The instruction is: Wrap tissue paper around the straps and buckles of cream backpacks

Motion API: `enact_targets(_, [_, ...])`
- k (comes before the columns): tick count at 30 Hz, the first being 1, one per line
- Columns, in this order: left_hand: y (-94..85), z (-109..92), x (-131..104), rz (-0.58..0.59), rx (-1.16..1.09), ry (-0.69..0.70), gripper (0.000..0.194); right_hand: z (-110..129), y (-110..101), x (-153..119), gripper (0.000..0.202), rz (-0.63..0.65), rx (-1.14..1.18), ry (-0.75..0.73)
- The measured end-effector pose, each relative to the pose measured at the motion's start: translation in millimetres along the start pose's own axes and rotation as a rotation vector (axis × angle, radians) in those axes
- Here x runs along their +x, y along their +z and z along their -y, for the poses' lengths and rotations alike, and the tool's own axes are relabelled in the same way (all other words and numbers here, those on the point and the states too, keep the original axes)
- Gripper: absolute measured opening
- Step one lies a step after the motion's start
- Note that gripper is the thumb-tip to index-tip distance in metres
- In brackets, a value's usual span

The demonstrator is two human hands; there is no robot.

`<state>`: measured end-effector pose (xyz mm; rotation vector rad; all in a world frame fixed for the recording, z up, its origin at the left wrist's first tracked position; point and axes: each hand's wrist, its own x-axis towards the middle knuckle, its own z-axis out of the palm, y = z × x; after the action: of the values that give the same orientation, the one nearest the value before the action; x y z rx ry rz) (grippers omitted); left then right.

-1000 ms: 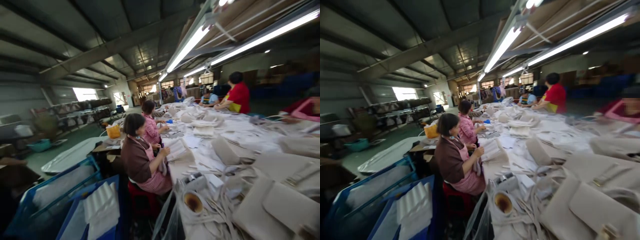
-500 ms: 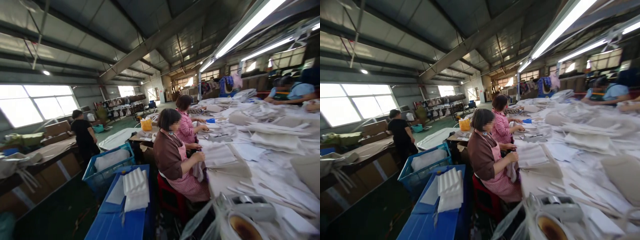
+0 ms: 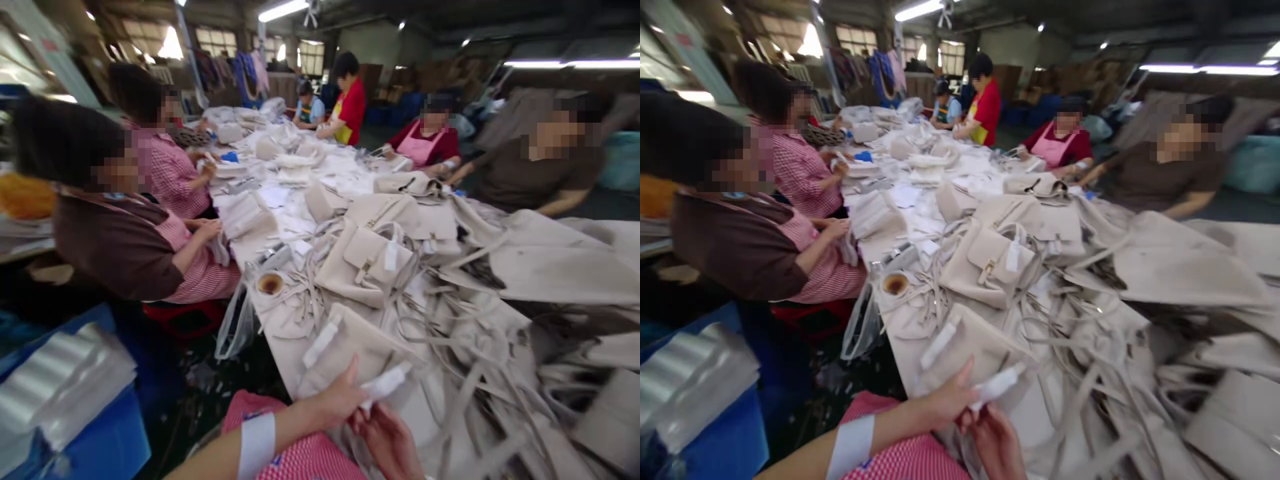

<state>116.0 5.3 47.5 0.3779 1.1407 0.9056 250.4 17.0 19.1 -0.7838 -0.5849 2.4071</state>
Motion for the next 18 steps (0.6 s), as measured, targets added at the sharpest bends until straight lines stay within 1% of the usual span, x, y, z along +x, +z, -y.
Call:
enact_targets(1, [-0.9,-1,2,0.017,0.035,-0.021,0.095,1,3,0,0.03,-0.006,0.036,0.002])
enact_targets(2, [-2.9,-2,2,0.022,0.056,-0.031,0.104,2,7,3,0.029,-0.008,0.06,0.011])
enact_targets(3, [-5.1,-4,0,0.022,0.065,-0.038,0.106,2,12,6,0.027,-0.01,0.074,0.02])
enact_targets(5, [-8.6,-7,-4,0.029,0.057,-0.054,0.106,1,19,12,0.027,-0.006,0.09,0.023])
enact_targets(8, [-10.6,-8,-6,0.033,0.023,-0.069,0.105,1,21,17,0.021,0.025,0.134,0.025])
enact_targets(11, [-12.3,-10,-5,0.101,-0.056,-0.086,0.109,1,19,19,0.018,0.037,0.156,0.03])
enact_targets(14, [-14.4,-13,-7,0.189,-0.135,-0.075,0.117,5,19,22,0.022,0.05,0.16,0.019])
enact_targets(16, [-14.6,-14,-8,0.199,-0.158,-0.067,0.119,8,20,22,0.026,0.073,0.163,0.012])
enact_targets(18, [-13.4,-13,-7,0.176,-0.114,-0.043,0.116,11,19,22,0.029,0.124,0.18,0.012])
